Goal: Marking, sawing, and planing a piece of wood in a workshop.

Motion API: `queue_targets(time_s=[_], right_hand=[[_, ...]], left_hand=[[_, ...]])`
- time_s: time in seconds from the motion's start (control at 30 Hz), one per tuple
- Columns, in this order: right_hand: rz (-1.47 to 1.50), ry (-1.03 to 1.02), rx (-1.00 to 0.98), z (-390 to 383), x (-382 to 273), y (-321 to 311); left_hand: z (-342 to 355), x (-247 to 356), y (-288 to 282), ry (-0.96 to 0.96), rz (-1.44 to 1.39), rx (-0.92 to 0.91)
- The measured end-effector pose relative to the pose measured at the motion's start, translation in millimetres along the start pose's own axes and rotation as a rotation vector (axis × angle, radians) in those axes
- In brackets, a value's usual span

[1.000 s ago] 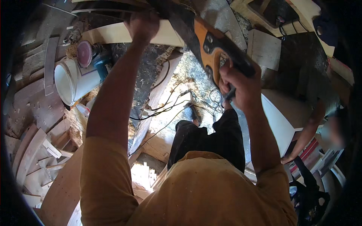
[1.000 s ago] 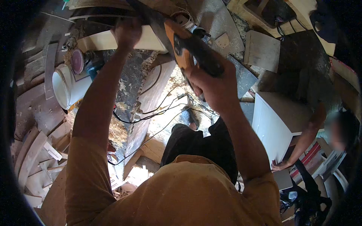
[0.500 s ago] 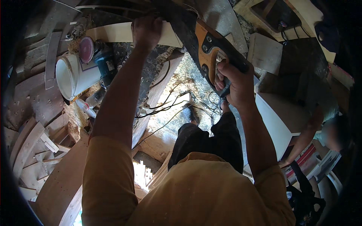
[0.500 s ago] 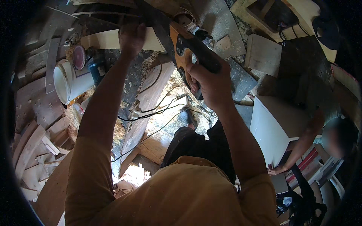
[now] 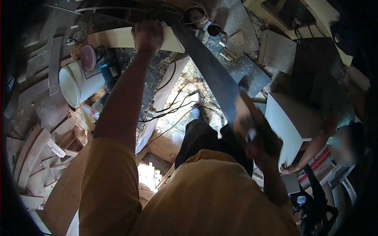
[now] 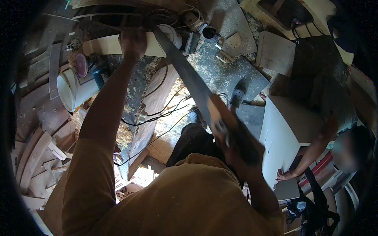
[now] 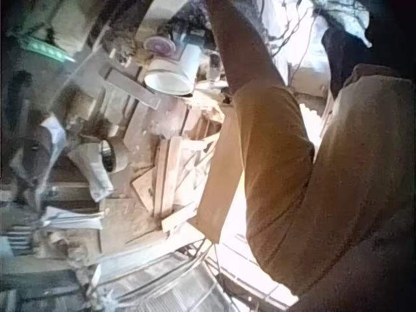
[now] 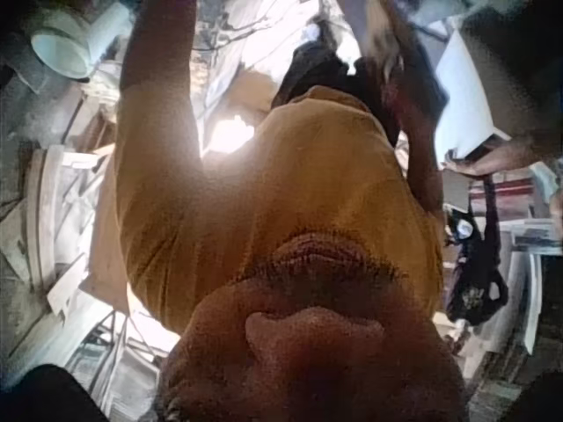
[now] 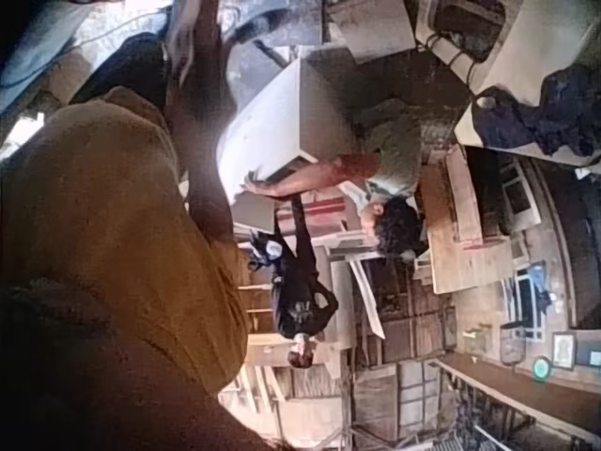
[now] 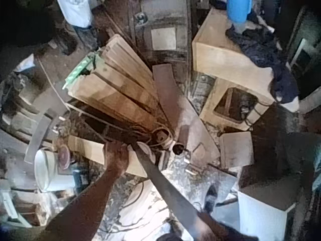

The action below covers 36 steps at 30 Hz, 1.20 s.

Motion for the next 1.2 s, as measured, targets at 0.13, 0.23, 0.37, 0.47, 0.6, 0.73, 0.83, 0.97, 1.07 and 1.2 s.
queue_targets(time_s=[0.13, 0.23, 0.37, 0.47, 0.6, 0.73, 0.83, 0.97, 1.07, 1.2], right_hand=[[-0.327, 0.153, 0.011, -49.8, -29.5, -10.1], [-0.51, -0.03, 0.003, -9.4, -40.2, 3.7], [0.019, 0.02, -0.097, 104.4, -33.2, 42.2], [-0.001, -0.051, -0.074, 108.3, -42.3, 47.9], [-0.739, 0.169, -0.032, 16.8, -59.2, 24.0], [-0.839, 0.162, 0.014, -13.6, -54.1, 11.7], [-0.262, 0.029, -0.026, 64.2, -29.6, 24.3], [-0.087, 0.045, -0.143, 111.4, -55.4, 54.7], [-0.549, -0.087, 0.077, 61.5, -53.1, 33.2], [-0.756, 0.178, -0.059, -18.3, -49.8, 9.3]], left_hand=[[-2.0, 4.6, -7.2, 0.05, -0.062, 0.078], [-2.2, -5.4, -6.3, 0.013, 0.004, -0.002], [-1.5, 11.6, -0.5, 0.101, -0.081, 0.091], [-1.7, 10.8, -8.7, 0.097, -0.066, 0.095], [-5.2, -4.2, -10.0, 0.086, -0.037, 0.092], [-1.6, 5.4, -8.9, 0.081, -0.049, 0.067], [3.8, 13.1, -10.6, 0.103, -0.052, 0.098], [-2.3, 6.3, -10.1, 0.109, -0.061, 0.135], [-6.6, 0.3, -13.7, 0.071, -0.025, 0.106], [-5.6, -1.5, -26.0, 0.077, -0.038, 0.105]])
Point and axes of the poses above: each hand's wrist, its own z-axis towards the middle knuckle, its own y-axis out of the palm, x = y × z, the point moved 8 cm from there along z, towards the middle knuckle, and after that the axes turned 11 degrees about -x, right-handed, at the moved point
